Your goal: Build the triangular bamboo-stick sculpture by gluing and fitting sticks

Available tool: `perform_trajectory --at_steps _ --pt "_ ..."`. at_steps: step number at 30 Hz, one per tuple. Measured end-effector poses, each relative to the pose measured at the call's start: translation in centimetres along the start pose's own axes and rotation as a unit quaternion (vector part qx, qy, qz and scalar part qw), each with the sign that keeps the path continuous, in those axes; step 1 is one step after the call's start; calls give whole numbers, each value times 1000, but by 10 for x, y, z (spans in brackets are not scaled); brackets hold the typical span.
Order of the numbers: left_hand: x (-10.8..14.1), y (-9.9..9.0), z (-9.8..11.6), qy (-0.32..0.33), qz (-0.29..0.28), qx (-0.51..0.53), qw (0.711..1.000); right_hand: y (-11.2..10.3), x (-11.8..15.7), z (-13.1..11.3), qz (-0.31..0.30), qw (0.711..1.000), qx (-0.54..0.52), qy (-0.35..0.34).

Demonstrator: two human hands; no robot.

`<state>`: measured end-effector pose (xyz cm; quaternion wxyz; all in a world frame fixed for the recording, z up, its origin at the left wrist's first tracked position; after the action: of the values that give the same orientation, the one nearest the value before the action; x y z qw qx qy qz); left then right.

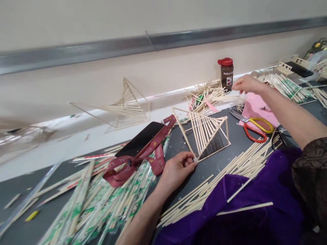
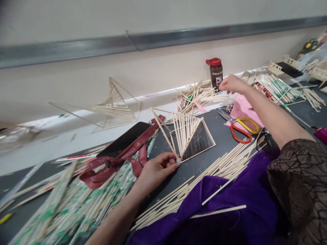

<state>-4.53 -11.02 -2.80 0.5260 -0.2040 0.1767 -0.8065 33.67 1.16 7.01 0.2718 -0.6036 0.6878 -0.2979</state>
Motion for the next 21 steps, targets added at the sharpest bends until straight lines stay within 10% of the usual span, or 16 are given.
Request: perform_trajectory --at_steps 9,21 --pt "0 1 -1 -27 -7 8 1000 89 7 -51 -204 949 28 -240" --pt "-1 1 -5 -12 -5 -10 1000 116 -12 -56 -239 941 -14 -240"
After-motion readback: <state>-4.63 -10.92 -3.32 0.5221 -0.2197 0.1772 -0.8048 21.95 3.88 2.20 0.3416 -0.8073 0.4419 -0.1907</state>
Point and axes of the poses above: each hand's wrist, its own x-axis away from the middle knuckle, its own y-axis out of the palm, z = x × y, the point moved 1 cm from there along -x, towards the middle knuckle, and after that the axes turned 4 degrees about x, right-handed, at the moved point
